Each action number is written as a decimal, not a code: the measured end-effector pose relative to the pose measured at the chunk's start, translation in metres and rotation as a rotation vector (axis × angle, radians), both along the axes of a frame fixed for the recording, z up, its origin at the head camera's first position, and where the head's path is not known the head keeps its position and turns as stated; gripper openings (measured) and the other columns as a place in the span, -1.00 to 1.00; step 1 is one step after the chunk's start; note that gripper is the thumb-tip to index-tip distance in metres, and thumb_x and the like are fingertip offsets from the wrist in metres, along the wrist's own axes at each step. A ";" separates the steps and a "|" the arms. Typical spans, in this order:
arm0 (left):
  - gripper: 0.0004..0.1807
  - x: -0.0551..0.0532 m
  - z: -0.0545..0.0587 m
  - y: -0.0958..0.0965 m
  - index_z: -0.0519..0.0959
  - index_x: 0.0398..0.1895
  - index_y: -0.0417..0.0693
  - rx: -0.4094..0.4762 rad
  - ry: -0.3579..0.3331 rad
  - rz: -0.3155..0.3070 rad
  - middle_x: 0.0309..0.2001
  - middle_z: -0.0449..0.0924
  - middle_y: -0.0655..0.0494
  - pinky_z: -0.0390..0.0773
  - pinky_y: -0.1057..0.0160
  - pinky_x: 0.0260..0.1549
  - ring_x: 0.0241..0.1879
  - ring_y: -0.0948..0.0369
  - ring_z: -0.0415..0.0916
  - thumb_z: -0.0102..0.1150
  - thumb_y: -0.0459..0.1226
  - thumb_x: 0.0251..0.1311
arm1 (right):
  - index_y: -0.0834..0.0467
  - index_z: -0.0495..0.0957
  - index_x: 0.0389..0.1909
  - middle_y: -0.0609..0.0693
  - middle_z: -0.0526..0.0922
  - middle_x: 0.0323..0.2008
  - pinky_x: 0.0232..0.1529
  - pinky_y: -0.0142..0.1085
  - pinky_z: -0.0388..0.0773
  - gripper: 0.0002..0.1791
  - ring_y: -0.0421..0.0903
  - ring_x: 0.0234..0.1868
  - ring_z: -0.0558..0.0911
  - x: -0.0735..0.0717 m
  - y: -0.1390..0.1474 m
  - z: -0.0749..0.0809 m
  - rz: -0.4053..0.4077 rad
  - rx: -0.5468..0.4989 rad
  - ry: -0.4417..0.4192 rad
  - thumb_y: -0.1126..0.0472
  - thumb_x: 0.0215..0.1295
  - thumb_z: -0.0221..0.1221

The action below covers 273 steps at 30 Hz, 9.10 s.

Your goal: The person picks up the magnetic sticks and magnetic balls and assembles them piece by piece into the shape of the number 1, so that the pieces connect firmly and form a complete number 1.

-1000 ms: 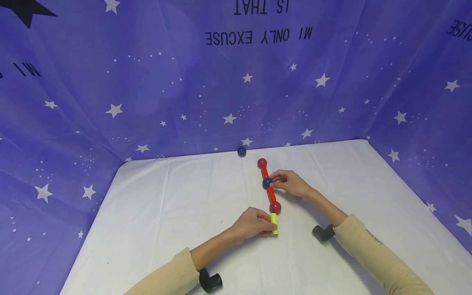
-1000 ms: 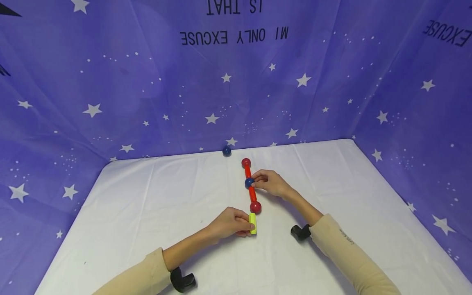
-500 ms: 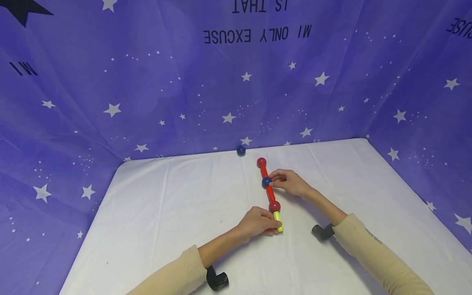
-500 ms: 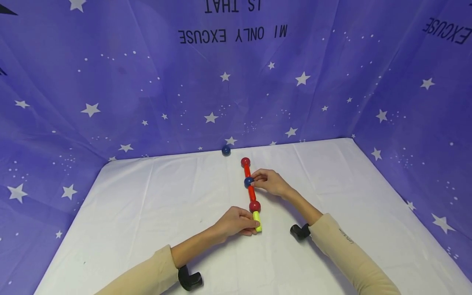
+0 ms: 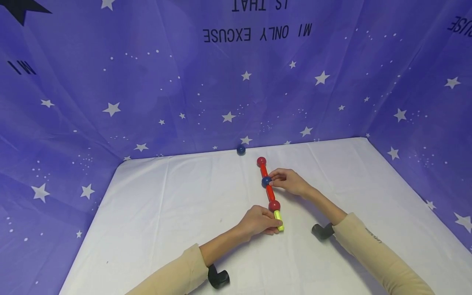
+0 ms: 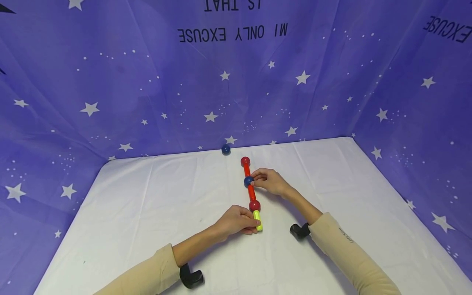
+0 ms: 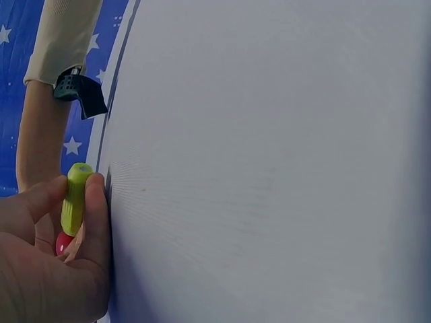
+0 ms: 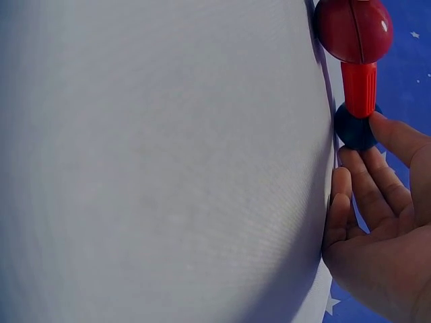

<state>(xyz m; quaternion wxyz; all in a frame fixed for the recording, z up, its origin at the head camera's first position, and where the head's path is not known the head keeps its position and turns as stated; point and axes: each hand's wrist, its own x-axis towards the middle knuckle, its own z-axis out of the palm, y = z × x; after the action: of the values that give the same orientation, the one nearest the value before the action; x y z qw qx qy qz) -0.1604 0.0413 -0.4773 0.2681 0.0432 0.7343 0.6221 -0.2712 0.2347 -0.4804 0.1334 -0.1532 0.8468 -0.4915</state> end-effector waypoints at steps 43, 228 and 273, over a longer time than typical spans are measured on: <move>-0.73 -0.095 -0.001 -0.039 0.58 -0.07 -0.33 -0.193 0.507 0.157 -0.33 0.65 0.05 0.62 0.32 -0.35 -0.33 0.18 0.61 0.30 -0.30 0.28 | 0.21 0.62 0.02 0.04 0.69 -0.17 0.08 -0.15 0.57 -0.74 0.00 -0.09 0.63 -0.005 0.002 0.001 -0.002 -0.012 -0.032 0.23 0.36 0.27; -0.67 0.045 -0.011 -0.019 0.59 -0.08 -0.19 0.061 0.469 -0.226 -0.26 0.62 0.19 0.63 0.36 -0.18 -0.28 0.37 0.59 0.45 -0.45 0.08 | 0.18 0.73 -0.35 -0.02 0.61 -0.56 -0.52 -0.37 0.33 -0.81 -0.13 -0.51 0.43 0.112 -0.002 0.017 -0.046 0.136 -0.153 0.13 0.31 0.29; -0.74 0.035 -0.007 -0.020 0.57 -0.14 -0.20 0.014 0.413 -0.213 -0.26 0.65 0.01 0.61 0.44 -0.26 -0.31 0.34 0.59 0.41 -0.41 0.14 | 0.21 0.71 -0.33 -0.05 0.60 -0.54 -0.48 -0.35 0.43 -0.80 -0.14 -0.47 0.47 0.114 -0.004 0.015 -0.039 0.125 -0.165 0.13 0.31 0.29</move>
<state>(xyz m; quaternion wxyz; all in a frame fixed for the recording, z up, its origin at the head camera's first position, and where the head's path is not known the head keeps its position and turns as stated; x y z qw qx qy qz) -0.1252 0.0209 -0.4841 0.1757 0.2486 0.7607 0.5733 -0.1570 0.2311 -0.4659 0.2025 -0.0871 0.8649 -0.4510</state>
